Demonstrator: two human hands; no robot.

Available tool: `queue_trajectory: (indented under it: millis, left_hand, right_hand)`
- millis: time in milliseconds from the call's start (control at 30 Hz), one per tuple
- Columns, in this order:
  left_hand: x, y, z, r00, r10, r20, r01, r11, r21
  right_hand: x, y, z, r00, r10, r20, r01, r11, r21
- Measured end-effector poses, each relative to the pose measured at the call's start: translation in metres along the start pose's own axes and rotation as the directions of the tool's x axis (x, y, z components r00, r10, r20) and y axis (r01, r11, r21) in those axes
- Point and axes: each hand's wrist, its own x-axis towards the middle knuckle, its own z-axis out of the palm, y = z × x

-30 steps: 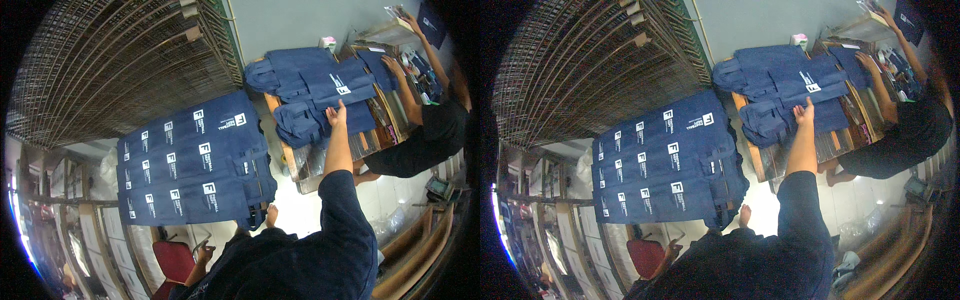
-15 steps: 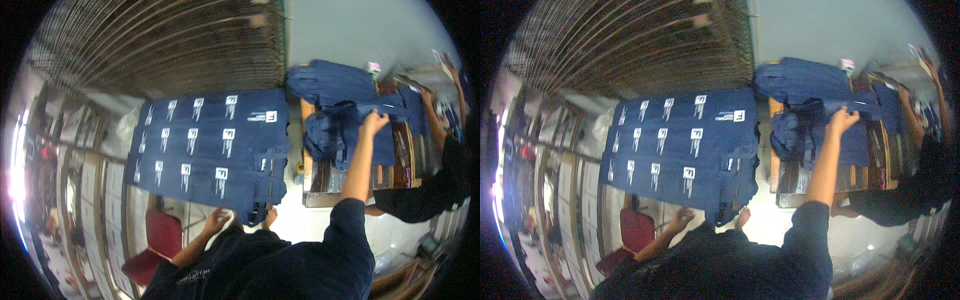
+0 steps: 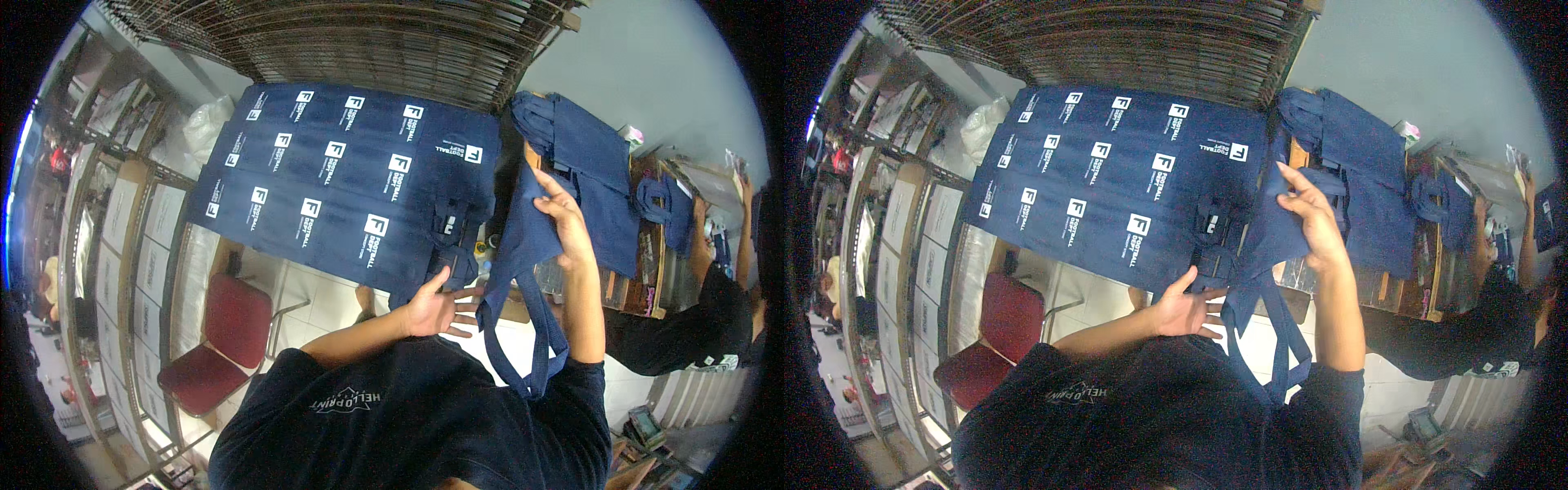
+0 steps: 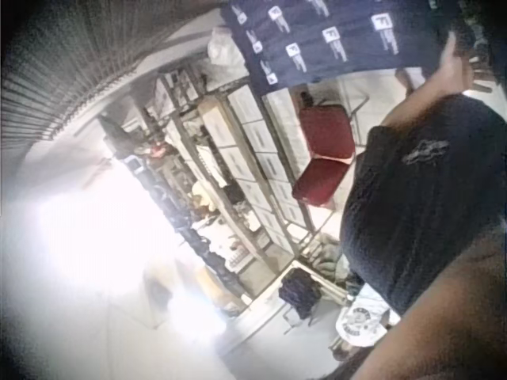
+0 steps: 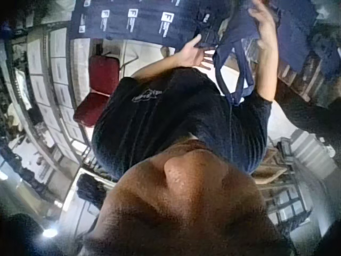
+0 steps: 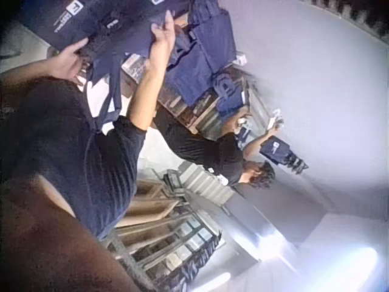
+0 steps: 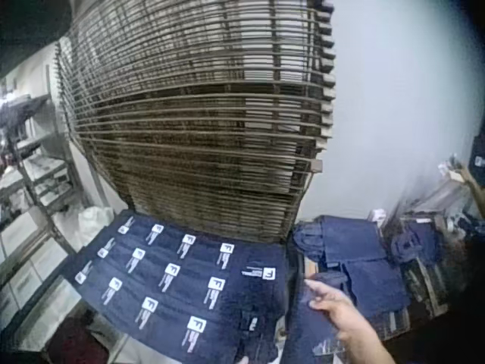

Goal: The person repeatedly picks up blue tote bags from a pile on a table and places them onto a growing stack. The person handles the bags one at a time, aligning them as they are added to the stack.

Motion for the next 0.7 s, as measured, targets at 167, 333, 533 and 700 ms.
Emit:
queue_trajectory:
  millis: [167,333,533,700]
  left_hand:
    - [-0.023,0.014,-0.008,0.957,0.258,-0.131,-0.242,0.962,0.126]
    - [-0.032,0.041,-0.035,0.723,0.563,-0.4,-0.395,0.813,0.428]
    - [-0.049,0.06,-0.144,0.403,0.809,-0.427,0.149,0.403,0.903]
    - [-0.049,0.055,-0.202,0.258,0.915,-0.311,0.453,0.17,0.875]
  right_hand:
    - [-0.008,-0.004,0.033,0.991,-0.133,0.019,0.133,0.991,0.007]
    - [-0.019,0.044,-0.001,0.96,-0.111,-0.257,0.074,0.986,-0.149]
    - [0.009,0.249,-0.085,0.897,-0.179,-0.403,-0.017,0.899,-0.438]
    - [0.009,0.336,-0.076,0.757,-0.022,-0.654,-0.318,0.861,-0.397]
